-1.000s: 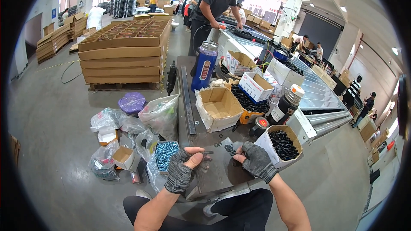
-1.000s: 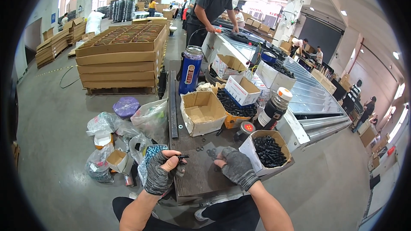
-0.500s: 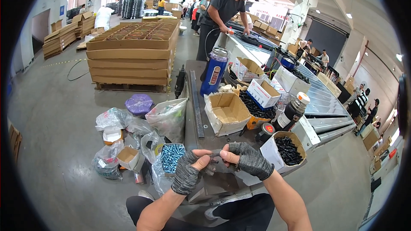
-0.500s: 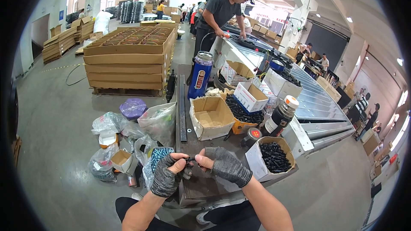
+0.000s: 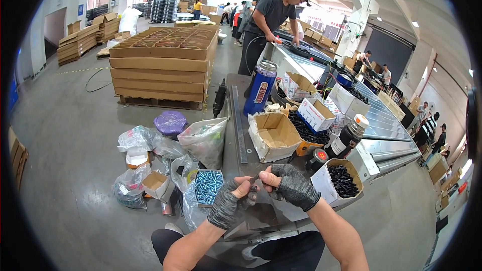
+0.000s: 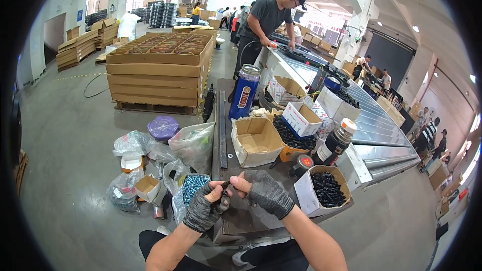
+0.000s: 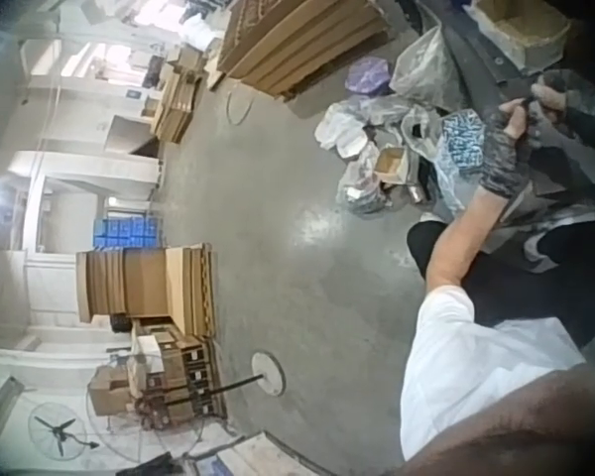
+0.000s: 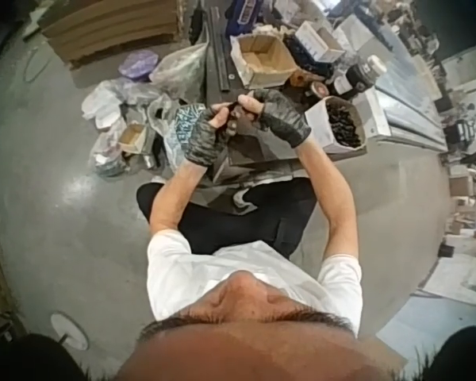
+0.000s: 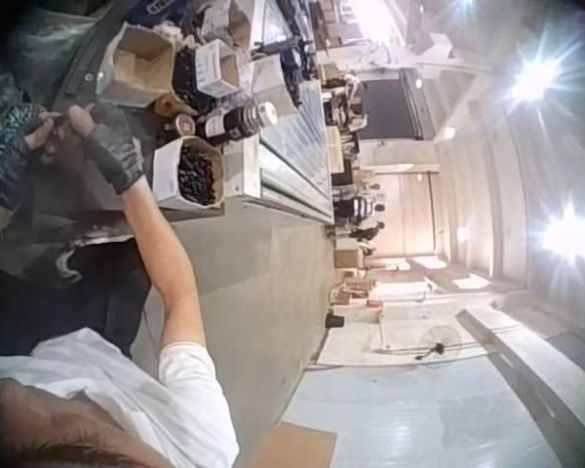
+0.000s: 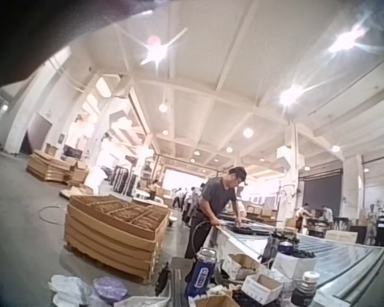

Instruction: Assembling small metal rings onto plastic components at a factory workstation.

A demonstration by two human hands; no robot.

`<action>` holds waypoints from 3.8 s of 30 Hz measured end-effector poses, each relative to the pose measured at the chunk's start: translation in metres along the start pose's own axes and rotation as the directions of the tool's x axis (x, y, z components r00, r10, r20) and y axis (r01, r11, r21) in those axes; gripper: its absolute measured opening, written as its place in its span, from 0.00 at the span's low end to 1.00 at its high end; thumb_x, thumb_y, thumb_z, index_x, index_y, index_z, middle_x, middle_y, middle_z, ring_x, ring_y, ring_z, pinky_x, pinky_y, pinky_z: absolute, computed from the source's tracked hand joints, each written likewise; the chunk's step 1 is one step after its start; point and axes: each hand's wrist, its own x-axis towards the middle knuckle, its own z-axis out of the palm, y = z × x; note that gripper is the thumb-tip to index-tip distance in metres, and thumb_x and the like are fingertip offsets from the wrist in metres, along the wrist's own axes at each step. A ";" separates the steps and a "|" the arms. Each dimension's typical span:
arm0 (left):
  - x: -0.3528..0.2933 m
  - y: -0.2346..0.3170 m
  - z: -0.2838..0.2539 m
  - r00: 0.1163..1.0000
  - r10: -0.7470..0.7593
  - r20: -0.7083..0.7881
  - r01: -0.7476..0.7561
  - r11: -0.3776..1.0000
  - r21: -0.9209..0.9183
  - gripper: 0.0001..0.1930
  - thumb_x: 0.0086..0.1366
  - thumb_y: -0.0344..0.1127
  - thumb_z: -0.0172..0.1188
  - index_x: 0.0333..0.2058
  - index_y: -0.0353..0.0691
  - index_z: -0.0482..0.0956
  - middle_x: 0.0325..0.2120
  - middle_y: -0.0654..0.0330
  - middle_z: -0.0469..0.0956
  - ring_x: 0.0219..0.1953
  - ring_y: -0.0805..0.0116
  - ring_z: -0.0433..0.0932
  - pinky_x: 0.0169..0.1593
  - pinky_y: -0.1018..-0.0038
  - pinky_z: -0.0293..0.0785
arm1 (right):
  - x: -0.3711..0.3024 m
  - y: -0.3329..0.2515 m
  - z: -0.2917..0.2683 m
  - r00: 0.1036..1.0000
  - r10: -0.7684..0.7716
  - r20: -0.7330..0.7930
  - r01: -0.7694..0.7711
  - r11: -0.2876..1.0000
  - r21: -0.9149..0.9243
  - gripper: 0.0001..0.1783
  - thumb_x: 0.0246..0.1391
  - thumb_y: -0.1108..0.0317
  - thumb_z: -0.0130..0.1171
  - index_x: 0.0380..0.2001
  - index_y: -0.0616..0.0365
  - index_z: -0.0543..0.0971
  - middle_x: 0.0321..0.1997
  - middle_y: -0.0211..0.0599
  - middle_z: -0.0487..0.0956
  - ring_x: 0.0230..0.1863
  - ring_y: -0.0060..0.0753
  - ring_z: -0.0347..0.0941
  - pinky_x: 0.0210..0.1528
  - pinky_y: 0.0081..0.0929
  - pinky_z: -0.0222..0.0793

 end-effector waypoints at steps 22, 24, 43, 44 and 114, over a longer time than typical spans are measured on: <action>0.005 -0.015 -0.005 0.931 0.341 -0.131 -0.310 0.928 0.209 0.10 0.68 0.33 0.63 0.45 0.36 0.79 0.37 0.62 0.81 0.39 0.72 0.78 0.46 0.77 0.74 | 0.007 0.001 0.032 0.932 -0.257 -0.255 0.200 0.953 -0.226 0.22 0.59 0.49 0.65 0.24 0.57 0.78 0.19 0.24 0.73 0.23 0.16 0.68 0.27 0.19 0.65; 0.004 -0.014 -0.003 0.927 0.349 -0.138 -0.312 0.922 0.231 0.10 0.68 0.32 0.63 0.45 0.36 0.80 0.37 0.62 0.81 0.39 0.73 0.78 0.46 0.77 0.74 | 0.007 -0.003 0.030 0.944 -0.222 -0.243 0.182 0.968 -0.174 0.23 0.59 0.48 0.65 0.25 0.57 0.78 0.20 0.24 0.73 0.23 0.16 0.68 0.27 0.19 0.65; 0.010 -0.020 -0.004 0.821 0.552 -0.147 -0.444 0.779 0.444 0.12 0.68 0.35 0.64 0.46 0.34 0.80 0.37 0.59 0.84 0.38 0.74 0.79 0.43 0.76 0.76 | 0.018 0.005 0.035 0.905 -0.325 -0.273 0.298 0.945 -0.135 0.13 0.62 0.66 0.61 0.47 0.61 0.78 0.36 0.30 0.81 0.39 0.18 0.75 0.41 0.20 0.72; 0.010 -0.020 -0.005 0.808 0.573 -0.138 -0.440 0.742 0.505 0.13 0.67 0.35 0.65 0.46 0.34 0.80 0.37 0.60 0.84 0.38 0.75 0.79 0.43 0.76 0.75 | 0.018 0.005 0.035 0.905 -0.325 -0.275 0.299 0.945 -0.134 0.13 0.62 0.66 0.61 0.47 0.61 0.78 0.36 0.30 0.81 0.39 0.18 0.75 0.41 0.20 0.72; -0.018 -0.043 0.066 0.967 0.206 0.154 -0.227 0.407 0.885 0.09 0.69 0.28 0.56 0.45 0.32 0.78 0.38 0.50 0.81 0.35 0.65 0.80 0.43 0.72 0.76 | -0.108 0.091 -0.234 0.780 -0.612 0.132 0.563 0.592 -0.576 0.11 0.58 0.72 0.60 0.45 0.56 0.76 0.44 0.37 0.77 0.47 0.39 0.77 0.50 0.32 0.74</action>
